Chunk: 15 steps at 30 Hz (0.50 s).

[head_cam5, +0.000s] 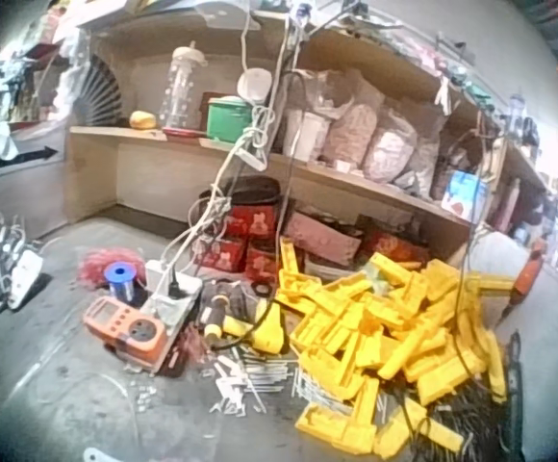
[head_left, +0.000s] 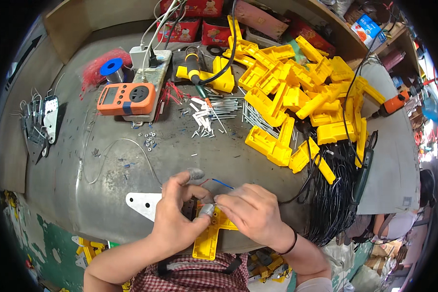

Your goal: The person assembles electrical devices by joining yellow plastic shells, metal plates, and wires with screws using an electric screwdriver, pliers, and a soldering iron.

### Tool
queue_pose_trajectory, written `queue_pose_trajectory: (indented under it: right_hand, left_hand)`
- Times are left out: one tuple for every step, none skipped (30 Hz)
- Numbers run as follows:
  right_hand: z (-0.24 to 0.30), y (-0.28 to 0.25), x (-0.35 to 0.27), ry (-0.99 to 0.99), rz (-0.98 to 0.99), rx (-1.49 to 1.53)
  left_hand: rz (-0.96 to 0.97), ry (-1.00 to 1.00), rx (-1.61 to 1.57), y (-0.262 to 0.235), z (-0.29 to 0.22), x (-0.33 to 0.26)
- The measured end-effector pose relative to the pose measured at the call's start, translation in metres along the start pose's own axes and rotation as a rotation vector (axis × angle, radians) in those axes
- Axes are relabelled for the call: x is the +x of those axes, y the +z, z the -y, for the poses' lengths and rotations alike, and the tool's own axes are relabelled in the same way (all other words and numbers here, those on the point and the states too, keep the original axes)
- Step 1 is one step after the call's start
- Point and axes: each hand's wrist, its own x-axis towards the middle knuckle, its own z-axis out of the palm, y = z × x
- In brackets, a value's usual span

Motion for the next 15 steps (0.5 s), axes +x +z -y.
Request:
queue_pose_trajectory:
  right_hand:
    - [-0.002,0.001,-0.001,-0.211,-0.089,-0.209]
    - [-0.001,0.001,-0.003,-0.18,-0.072,-0.188]
    - [0.0,0.0,-0.001,-0.192,-0.064,-0.174]
    - [0.001,-0.001,0.002,-0.093,-0.013,-0.056]
    - [0.001,-0.003,0.004,0.006,0.041,0.062]
    - [-0.003,-0.004,0.002,0.094,0.089,0.13]
    - [-0.004,-0.005,0.002,0.084,0.097,0.137]
    - [-0.005,-0.006,0.003,0.078,0.097,0.1]
    - [-0.007,-0.009,0.001,0.087,0.09,0.048]
    - [-0.008,-0.01,0.0,0.085,0.094,0.041]
    - [-0.008,-0.01,0.001,0.082,0.095,0.039]
    - [-0.006,-0.009,0.002,0.083,0.126,0.054]
    - [-0.006,-0.009,0.003,0.083,0.157,0.069]
    - [-0.005,-0.009,0.006,0.078,0.158,0.064]
    - [-0.007,-0.011,0.009,0.066,0.134,0.103]
  left_hand:
    - [-0.008,-0.004,0.002,-0.003,-0.004,0.001]
    - [0.076,0.205,0.315,-0.008,-0.011,0.002]
    - [0.158,0.405,0.636,-0.013,-0.015,0.001]
    - [0.083,0.565,0.673,-0.012,-0.012,-0.001]
    - [0.103,0.638,0.656,-0.013,-0.007,-0.002]
    - [0.122,0.6,0.579,-0.015,-0.012,0.001]
    - [0.14,0.562,0.502,-0.02,-0.016,0.008]
    - [0.167,0.554,0.601,-0.035,-0.013,0.016]
    - [0.204,0.556,0.681,-0.052,-0.006,0.027]
    - [0.237,0.484,0.775,-0.068,-0.004,0.036]
    - [0.282,0.497,0.929,-0.082,0.001,0.042]
    - [0.374,0.523,0.939,-0.094,0.004,0.048]
    - [0.466,0.551,0.947,-0.101,0.006,0.054]
    - [0.46,0.553,0.947,-0.103,0.011,0.058]
    - [0.573,0.559,0.931,-0.103,0.016,0.064]
